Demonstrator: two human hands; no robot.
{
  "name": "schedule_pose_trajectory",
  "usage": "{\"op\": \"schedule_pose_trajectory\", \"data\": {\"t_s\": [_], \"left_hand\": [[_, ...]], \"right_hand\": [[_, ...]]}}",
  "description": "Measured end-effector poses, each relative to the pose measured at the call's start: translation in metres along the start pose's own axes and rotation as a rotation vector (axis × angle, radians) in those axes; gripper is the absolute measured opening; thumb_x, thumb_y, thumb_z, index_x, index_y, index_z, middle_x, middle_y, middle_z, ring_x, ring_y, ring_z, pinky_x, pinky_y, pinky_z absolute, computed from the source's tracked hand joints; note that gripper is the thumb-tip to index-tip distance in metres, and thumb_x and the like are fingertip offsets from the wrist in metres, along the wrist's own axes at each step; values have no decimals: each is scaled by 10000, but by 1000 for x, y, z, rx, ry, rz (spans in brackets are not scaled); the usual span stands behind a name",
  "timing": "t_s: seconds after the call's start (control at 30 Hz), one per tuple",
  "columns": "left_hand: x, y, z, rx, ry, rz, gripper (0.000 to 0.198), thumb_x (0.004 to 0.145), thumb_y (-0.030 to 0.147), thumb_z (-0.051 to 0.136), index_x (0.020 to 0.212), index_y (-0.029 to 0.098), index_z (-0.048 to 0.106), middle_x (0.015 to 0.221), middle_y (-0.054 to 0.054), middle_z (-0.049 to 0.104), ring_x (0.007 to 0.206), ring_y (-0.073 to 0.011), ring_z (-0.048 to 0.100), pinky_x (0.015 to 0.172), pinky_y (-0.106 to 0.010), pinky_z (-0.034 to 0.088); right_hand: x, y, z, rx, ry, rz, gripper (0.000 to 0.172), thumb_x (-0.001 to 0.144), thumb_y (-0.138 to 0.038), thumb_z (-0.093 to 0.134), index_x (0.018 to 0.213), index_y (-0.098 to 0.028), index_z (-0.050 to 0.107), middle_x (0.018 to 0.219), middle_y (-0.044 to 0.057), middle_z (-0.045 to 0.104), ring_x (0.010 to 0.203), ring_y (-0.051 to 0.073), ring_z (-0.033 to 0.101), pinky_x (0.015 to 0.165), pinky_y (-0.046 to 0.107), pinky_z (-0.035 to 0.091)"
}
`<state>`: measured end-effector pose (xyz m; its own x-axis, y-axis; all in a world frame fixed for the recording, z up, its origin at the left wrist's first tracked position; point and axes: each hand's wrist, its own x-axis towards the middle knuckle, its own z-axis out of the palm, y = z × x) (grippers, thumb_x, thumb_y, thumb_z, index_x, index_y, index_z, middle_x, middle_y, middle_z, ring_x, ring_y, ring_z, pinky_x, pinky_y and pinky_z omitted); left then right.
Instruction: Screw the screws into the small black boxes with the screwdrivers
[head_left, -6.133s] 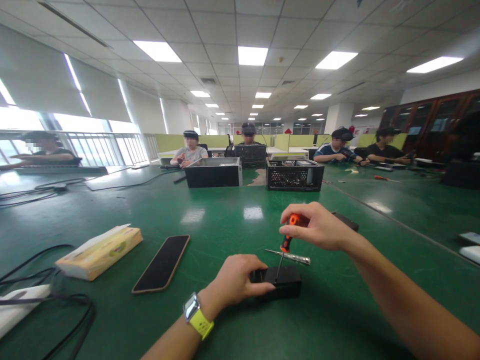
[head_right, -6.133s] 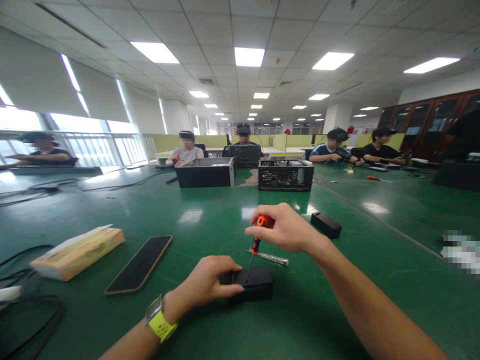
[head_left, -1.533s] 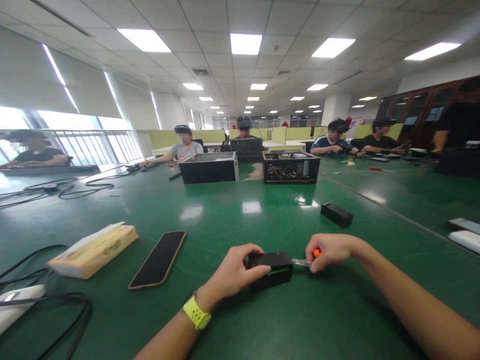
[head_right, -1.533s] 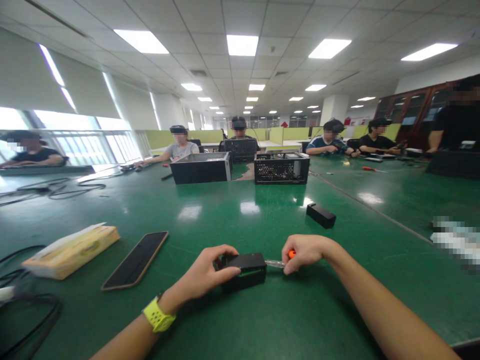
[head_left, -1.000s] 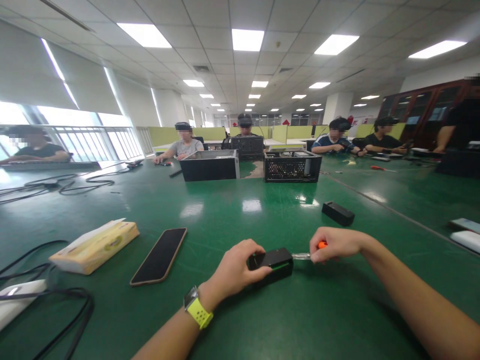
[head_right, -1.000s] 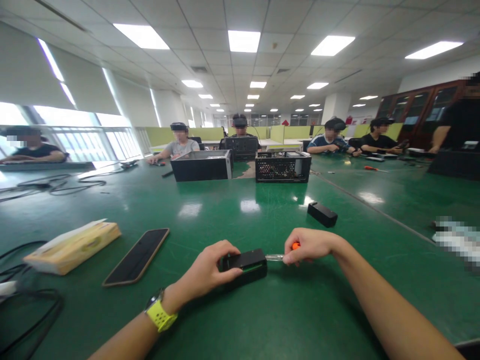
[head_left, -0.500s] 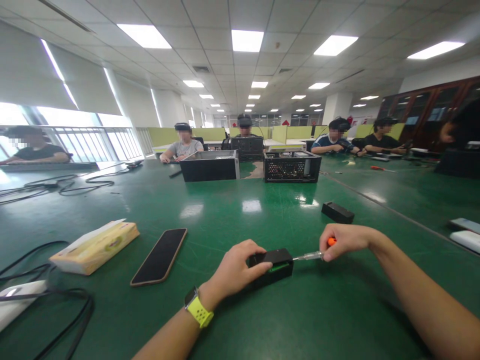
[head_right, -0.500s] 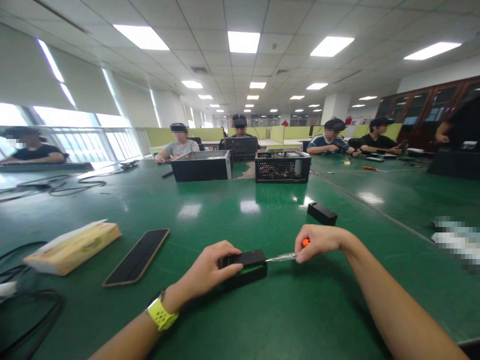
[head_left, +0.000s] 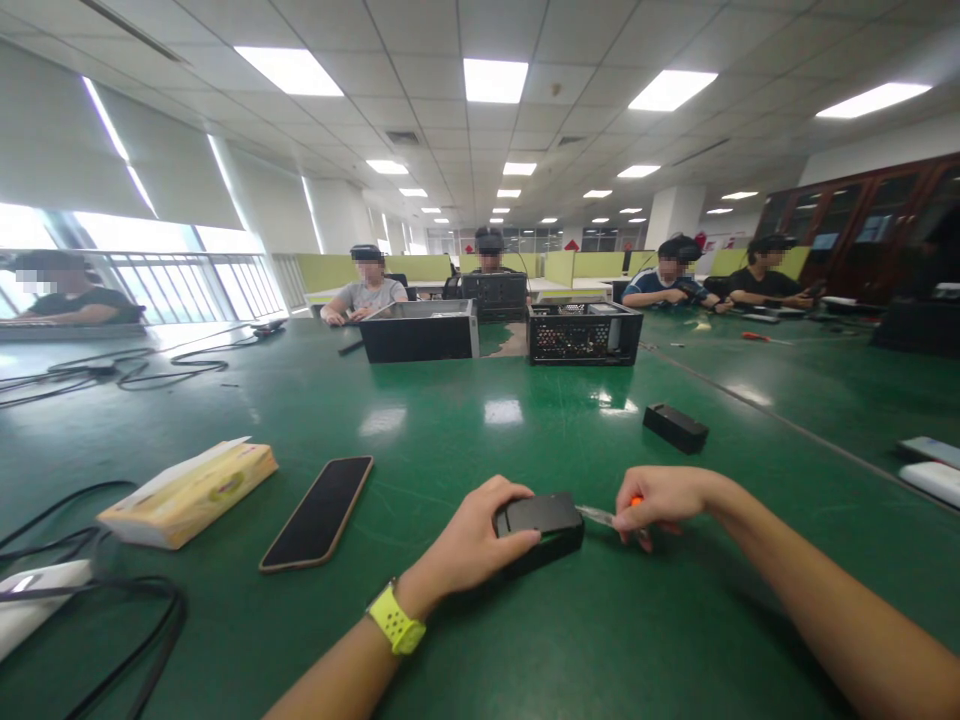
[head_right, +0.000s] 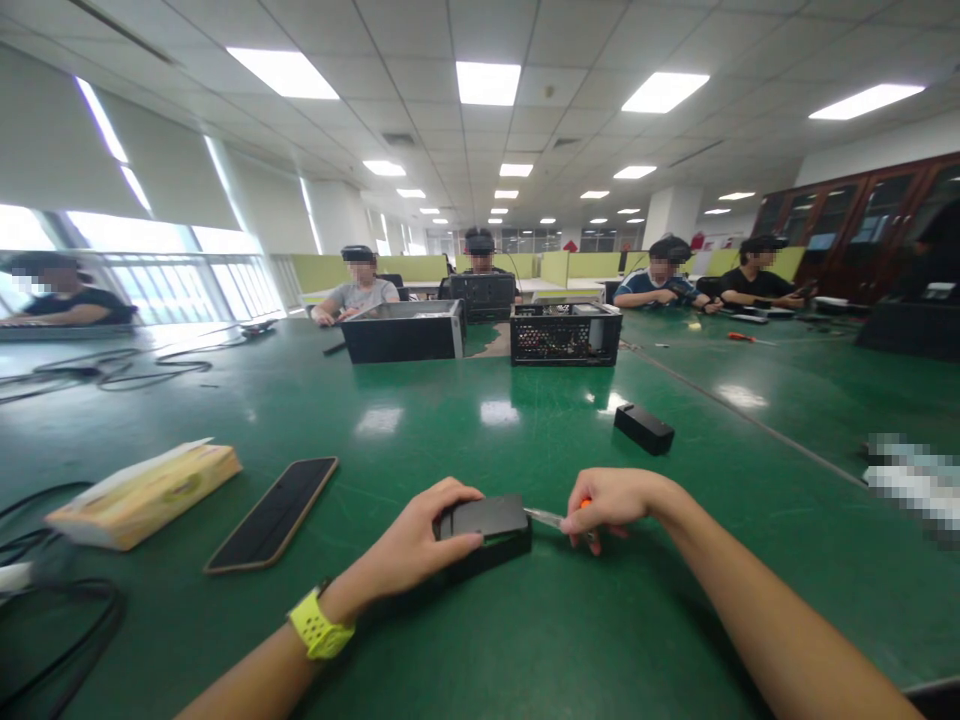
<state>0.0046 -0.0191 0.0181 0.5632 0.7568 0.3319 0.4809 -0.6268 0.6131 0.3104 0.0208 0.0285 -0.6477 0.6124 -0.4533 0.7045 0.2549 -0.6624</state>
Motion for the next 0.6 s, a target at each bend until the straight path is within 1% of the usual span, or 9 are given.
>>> {"op": "schedule_pose_trajectory", "data": {"t_s": [0.1,0.23,0.33,0.43,0.53,0.6], "left_hand": [[1,2,-1,0,16,-16,327,795,305,674,1094,182,628,981,-42,618,882,-188,572,796,-296,432],[-1,1,1,31,24,-17,353,782,353,694,1088,185,641,963,-43,635,877,-199,578,793,-312,428],[-2,-1,2,38,43,2,341,798,373,677,1077,180,647,948,-47,636,873,-198,577,787,-315,434],[-3,-1,2,39,64,46,314,795,354,675,1051,175,655,940,-51,631,872,-195,575,793,-312,443],[-3,0,2,53,62,65,305,774,326,683,1039,176,662,966,-57,620,895,-197,574,810,-311,453],[-3,-1,3,79,65,54,311,768,317,680,1048,182,662,975,-56,611,899,-198,574,811,-312,460]], "right_hand": [[6,-1,3,12,-22,4,485,804,-545,583,925,-102,740,691,58,699,394,60,450,363,160,340],[6,-1,3,-13,37,6,444,764,-524,645,866,-104,747,671,52,688,440,70,469,396,162,349],[-2,4,-4,-35,88,40,447,742,-537,662,848,-111,750,679,55,688,492,94,499,424,176,357],[-8,14,-12,-110,227,95,456,760,-554,624,807,-119,753,685,61,688,543,123,536,466,201,370],[-6,20,-16,-284,417,232,396,733,-528,642,751,-147,751,686,58,692,604,163,590,519,230,388],[-2,20,-15,-378,513,328,367,699,-522,668,748,-167,748,722,69,702,657,207,623,548,259,403]]}}
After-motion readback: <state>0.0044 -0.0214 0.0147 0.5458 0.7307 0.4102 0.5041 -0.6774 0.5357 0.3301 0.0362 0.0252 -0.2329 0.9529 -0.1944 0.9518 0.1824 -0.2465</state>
